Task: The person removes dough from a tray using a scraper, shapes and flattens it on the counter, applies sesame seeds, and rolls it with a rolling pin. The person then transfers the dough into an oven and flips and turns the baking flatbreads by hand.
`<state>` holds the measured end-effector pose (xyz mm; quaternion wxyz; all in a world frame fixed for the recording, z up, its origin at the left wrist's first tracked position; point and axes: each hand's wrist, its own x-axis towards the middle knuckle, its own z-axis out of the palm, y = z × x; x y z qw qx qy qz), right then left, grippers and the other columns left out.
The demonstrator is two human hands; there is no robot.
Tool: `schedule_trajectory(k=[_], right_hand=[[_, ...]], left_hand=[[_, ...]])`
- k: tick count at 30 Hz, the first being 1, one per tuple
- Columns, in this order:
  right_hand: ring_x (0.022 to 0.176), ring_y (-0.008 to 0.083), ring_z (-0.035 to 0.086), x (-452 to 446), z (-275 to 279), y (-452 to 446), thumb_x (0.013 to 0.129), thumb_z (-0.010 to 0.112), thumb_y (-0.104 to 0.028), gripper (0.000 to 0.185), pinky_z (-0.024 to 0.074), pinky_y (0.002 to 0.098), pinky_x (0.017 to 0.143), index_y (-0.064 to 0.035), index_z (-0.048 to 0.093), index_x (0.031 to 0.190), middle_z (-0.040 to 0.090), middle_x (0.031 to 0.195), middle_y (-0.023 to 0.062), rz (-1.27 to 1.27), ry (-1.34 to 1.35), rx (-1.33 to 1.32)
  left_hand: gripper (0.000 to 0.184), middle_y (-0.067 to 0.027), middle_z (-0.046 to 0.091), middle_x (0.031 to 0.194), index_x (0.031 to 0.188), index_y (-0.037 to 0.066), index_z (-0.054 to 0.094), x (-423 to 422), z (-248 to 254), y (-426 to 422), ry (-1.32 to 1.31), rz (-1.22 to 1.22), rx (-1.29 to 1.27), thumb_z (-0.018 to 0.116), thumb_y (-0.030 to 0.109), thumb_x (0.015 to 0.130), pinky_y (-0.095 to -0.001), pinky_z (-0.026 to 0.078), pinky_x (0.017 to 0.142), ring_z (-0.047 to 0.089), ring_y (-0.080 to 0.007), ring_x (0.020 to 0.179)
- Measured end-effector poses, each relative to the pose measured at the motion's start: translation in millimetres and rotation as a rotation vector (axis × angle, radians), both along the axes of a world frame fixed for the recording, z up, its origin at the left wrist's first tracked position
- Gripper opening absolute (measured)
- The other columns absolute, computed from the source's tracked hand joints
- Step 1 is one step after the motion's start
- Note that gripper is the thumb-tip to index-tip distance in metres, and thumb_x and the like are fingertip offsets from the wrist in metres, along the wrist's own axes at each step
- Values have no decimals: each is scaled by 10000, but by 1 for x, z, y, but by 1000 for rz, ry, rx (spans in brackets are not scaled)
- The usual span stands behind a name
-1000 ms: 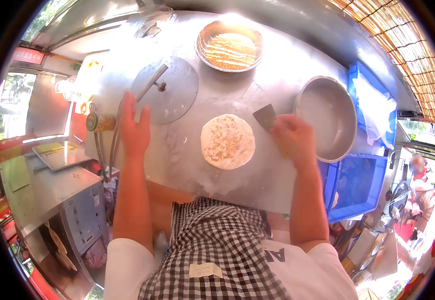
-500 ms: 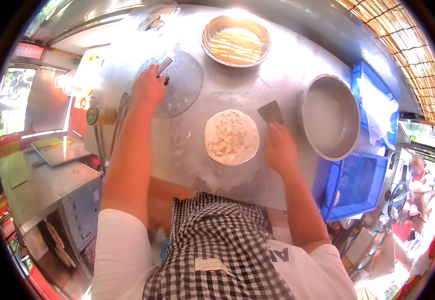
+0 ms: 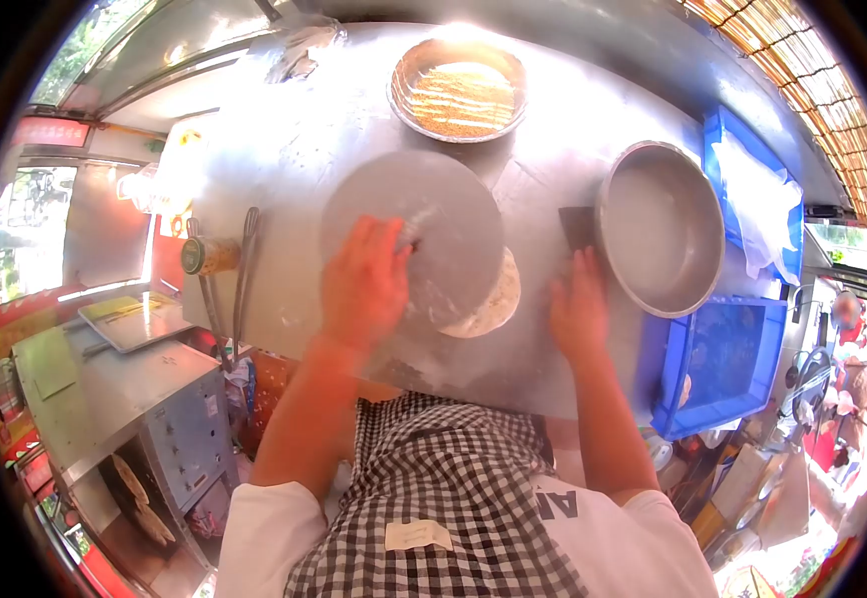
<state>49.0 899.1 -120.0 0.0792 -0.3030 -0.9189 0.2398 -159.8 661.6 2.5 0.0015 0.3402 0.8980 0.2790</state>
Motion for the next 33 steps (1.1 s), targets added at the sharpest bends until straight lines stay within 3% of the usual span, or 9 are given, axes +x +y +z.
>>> schedule_trajectory(k=[2,11,14,17,20,23,26,29,33], right_hand=[[1506,411,386,-3,8,-2,970,654,-163,606,313,528,1236,23,468,1515,430,1616,218,28,60,-4],[1487,419,410,4,0,-10,962,655,-128,571,352,514,1215,22,500,1490,462,1590,216,25,124,-14],[1487,409,412,6,1,-20,963,651,-119,562,345,503,1227,25,504,1485,465,1587,213,61,94,1],[1493,401,408,-2,9,-35,972,635,-121,544,335,498,1239,24,510,1481,461,1590,214,155,78,-12],[1506,395,396,-19,15,-47,981,622,-133,538,325,500,1250,19,511,1485,451,1602,206,239,38,-4],[1519,384,382,-42,12,-55,995,619,-168,548,304,505,1261,12,501,1498,432,1620,195,308,46,-12],[1540,353,357,-61,-13,-62,1003,624,-220,595,263,503,1282,6,469,1530,410,1641,183,307,56,43],[1516,392,376,-69,-21,-69,958,662,-196,642,288,543,1255,40,464,1520,443,1602,217,326,31,142],[1538,376,348,-75,-22,-72,971,646,-233,651,264,538,1267,35,453,1532,407,1630,206,325,-37,154]], left_hand=[[221,-135,618,1011,1113,60,655,23,-13,10,-8,-73,47,689,78,896,-464,530,718,653,-371,853],[337,-116,657,1028,1173,73,673,67,-64,22,-95,-231,-40,743,78,843,-462,524,762,651,-373,902],[243,-106,677,1045,1161,57,683,50,-39,17,-48,-245,18,681,152,938,-414,524,814,664,-329,956],[264,-138,695,1184,1229,40,690,27,-52,-2,-56,-196,181,658,158,995,-403,534,898,670,-339,1061],[267,-163,686,1264,1259,21,687,10,-99,-19,-467,70,460,617,142,1031,-416,527,968,661,-361,1114],[282,-168,685,1293,1284,12,679,7,-115,-13,-373,-25,423,600,124,1038,-439,526,990,660,-357,1140],[367,-186,646,1386,1366,7,631,-5,-125,-4,-176,-196,318,617,145,1026,-443,487,1092,615,-358,1274],[505,-171,541,1535,1474,10,542,1,-136,7,-72,-411,44,598,242,1030,-446,354,1231,478,-317,1459],[634,-149,397,1655,1563,21,438,16,-149,11,122,-379,-222,536,356,1033,-463,196,1304,317,-283,1567]])
